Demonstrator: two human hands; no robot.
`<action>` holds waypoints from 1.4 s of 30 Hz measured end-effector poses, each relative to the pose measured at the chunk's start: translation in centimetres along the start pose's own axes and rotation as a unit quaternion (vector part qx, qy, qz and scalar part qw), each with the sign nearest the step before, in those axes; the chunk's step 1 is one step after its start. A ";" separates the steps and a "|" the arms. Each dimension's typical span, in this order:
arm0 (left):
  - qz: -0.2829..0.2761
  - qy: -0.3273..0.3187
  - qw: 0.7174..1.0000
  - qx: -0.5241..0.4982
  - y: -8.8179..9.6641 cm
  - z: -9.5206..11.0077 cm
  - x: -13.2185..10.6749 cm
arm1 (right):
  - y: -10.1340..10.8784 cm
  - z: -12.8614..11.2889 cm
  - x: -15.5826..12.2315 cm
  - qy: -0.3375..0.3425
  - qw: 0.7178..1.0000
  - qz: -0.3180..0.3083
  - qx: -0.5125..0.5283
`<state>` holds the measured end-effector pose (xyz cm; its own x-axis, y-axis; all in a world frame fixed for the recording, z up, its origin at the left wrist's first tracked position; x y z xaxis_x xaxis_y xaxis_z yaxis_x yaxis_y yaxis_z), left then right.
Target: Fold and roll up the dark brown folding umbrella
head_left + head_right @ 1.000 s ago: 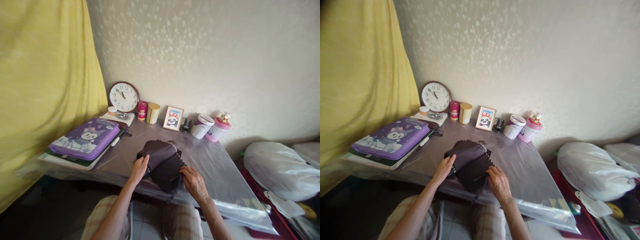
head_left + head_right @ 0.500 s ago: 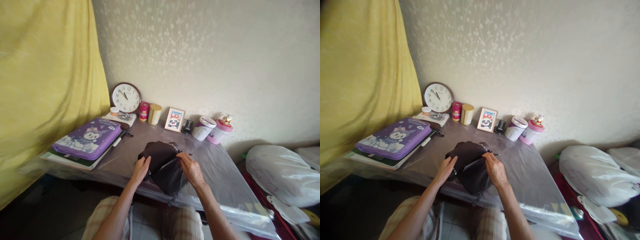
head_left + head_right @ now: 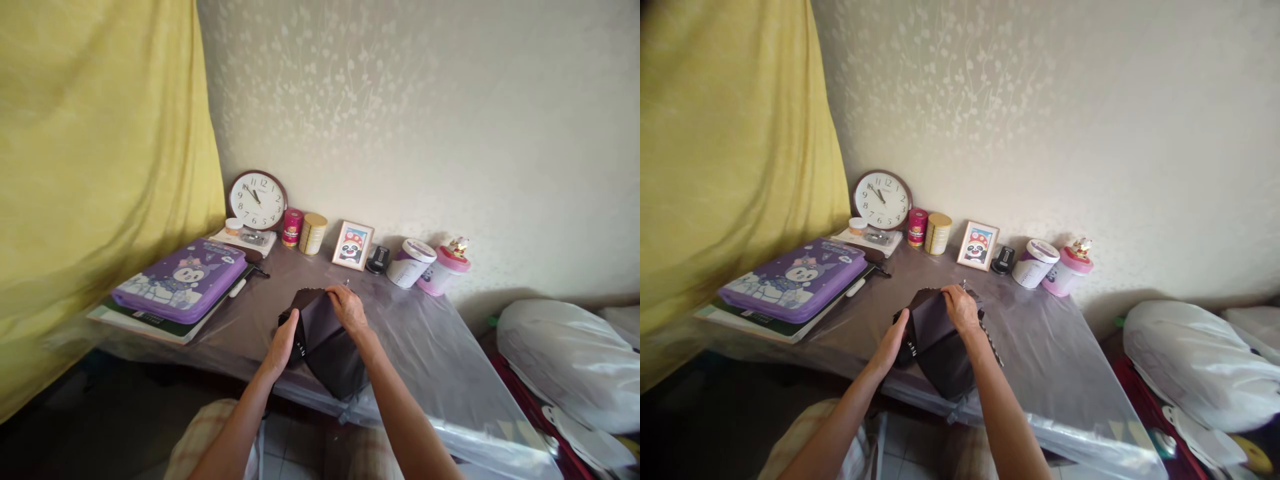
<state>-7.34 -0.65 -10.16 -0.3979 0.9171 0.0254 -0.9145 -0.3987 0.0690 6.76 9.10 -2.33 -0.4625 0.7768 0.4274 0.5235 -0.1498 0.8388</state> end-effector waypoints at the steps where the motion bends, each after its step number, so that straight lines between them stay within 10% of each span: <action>1: -0.008 -0.004 1.000 0.001 -0.1 0.0 -0.1 | -0.4 0.0 0.2 -0.003 1.000 -0.005 -0.004; 15: -0.050 -0.007 0.999 -0.006 -1.1 -0.6 -0.1 | -2.6 -0.8 -1.7 0.127 0.990 -0.061 0.009; 22: -0.031 0.000 0.997 0.069 -0.5 0.3 -0.3 | -1.0 3.1 -1.2 -0.004 0.999 -0.005 -0.041; 31: -0.022 0.005 0.996 0.084 -0.3 0.5 -0.4 | 4.3 2.5 -10.6 0.030 0.988 -0.145 0.052; 42: -0.015 0.006 0.996 0.089 -0.4 0.3 -0.7 | 3.6 1.2 -15.7 0.066 0.977 -0.199 -0.025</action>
<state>-6.69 -1.13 -9.87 -0.3733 0.9277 0.0090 -0.8984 -0.3639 0.2458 16.76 -2.92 -6.43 -0.7133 0.6935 0.1009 0.2493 0.1166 0.9614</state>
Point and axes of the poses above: each hand's wrist, its own x-axis towards the middle knuckle, its own y-axis out of the back of the hand, z = x × y, the point moved 3 cm from there along x, towards the middle knuckle, and after that the axes turned 5 degrees about -y, right-handed, at the moved point
